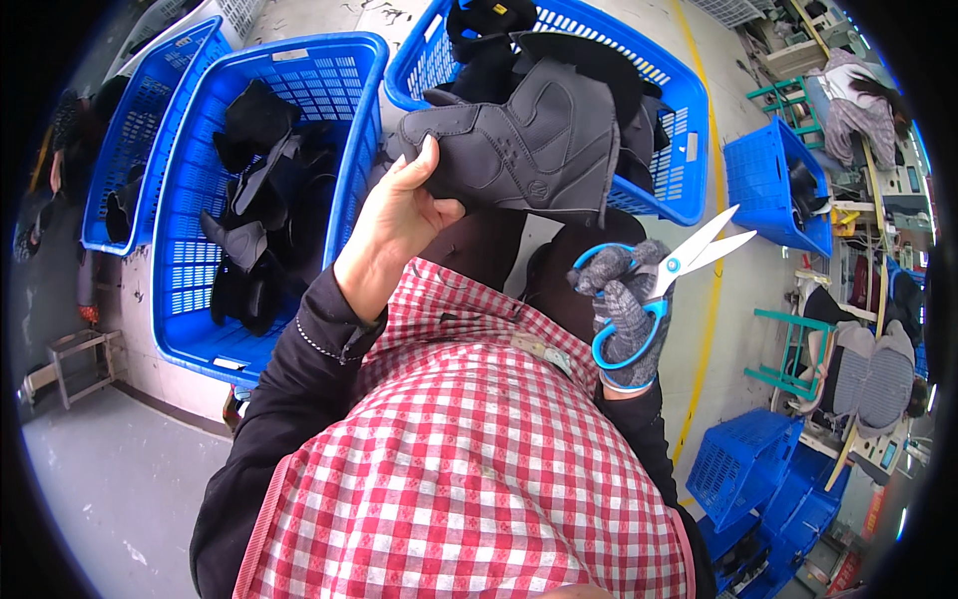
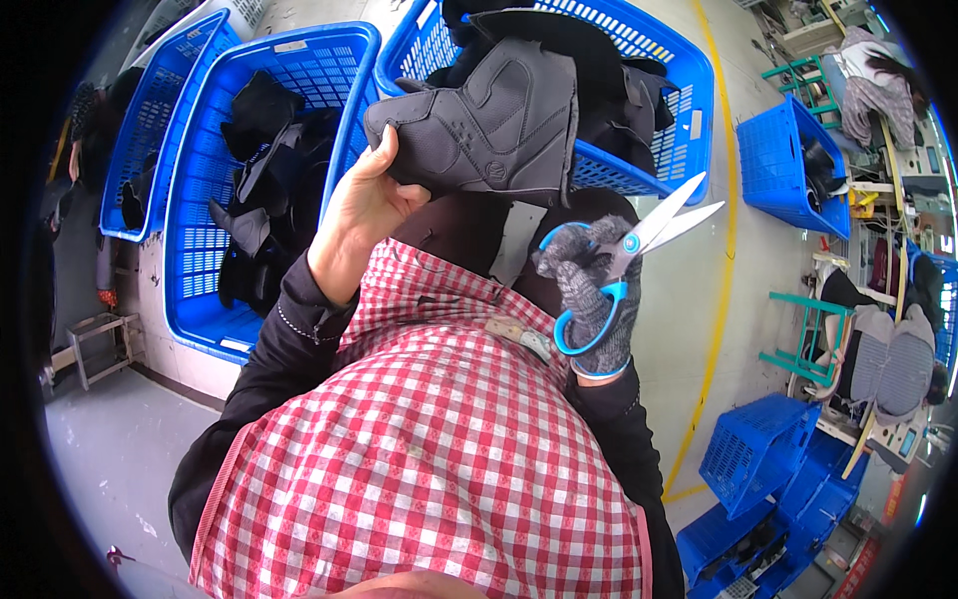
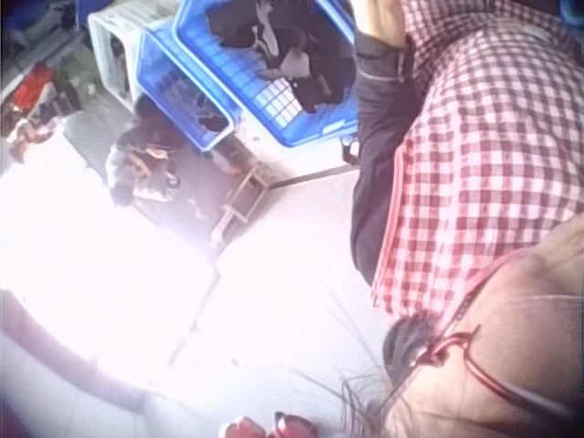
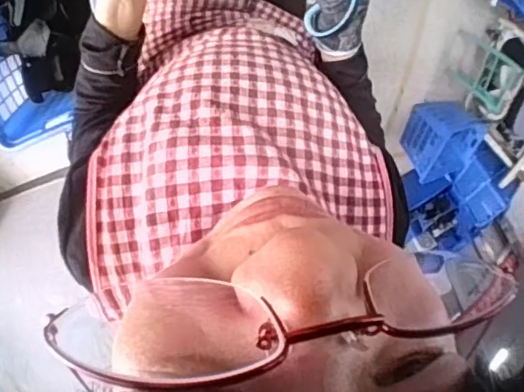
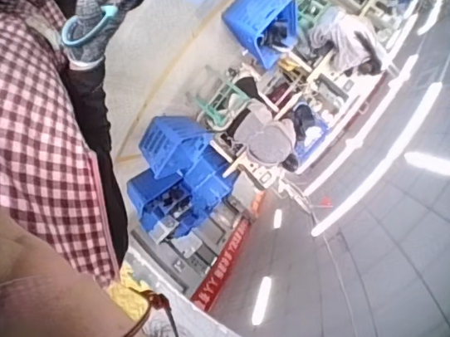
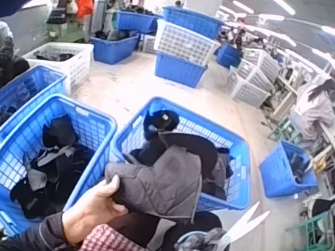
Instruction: The person repeatedly picks black fabric pieces from a blue basket, trims edges with scissors, and returns the pieces to the basket. The person uses one hand to hold the fabric and the other to cut, working continuously throughout the clip.
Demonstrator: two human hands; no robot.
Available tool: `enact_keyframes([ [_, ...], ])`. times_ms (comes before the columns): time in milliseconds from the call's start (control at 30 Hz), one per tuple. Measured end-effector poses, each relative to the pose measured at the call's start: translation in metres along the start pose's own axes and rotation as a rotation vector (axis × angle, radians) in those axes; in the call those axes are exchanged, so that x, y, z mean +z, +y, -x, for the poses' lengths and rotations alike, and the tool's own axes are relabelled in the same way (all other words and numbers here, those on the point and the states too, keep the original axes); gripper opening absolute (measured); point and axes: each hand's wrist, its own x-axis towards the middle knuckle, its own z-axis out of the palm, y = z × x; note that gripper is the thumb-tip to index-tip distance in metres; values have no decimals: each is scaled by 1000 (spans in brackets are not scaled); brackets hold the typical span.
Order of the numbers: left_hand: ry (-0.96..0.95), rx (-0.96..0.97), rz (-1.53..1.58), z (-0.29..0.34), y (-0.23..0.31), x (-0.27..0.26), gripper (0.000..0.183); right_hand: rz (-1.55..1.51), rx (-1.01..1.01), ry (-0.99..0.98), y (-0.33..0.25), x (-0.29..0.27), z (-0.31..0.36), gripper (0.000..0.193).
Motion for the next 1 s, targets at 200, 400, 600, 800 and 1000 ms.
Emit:
enact_keyframes([
  [200,-177,82,24,1,2,-8,43,126,-27,4,5,-3,8,51],
  [400,-195,154,-56,3,-5,-14,49,213,3,9,1,-7,11,59],
  [600,-245,239,-121,4,-10,-24,39,207,-33,10,2,-8,10,54],
  [800,-315,956,-1103,13,-17,-17,26,180,19,155,1,-2,4,43],
  [1000,-401,1071,-1218,27,-31,-4,37,104,-35,174,4,0,3,42],
])
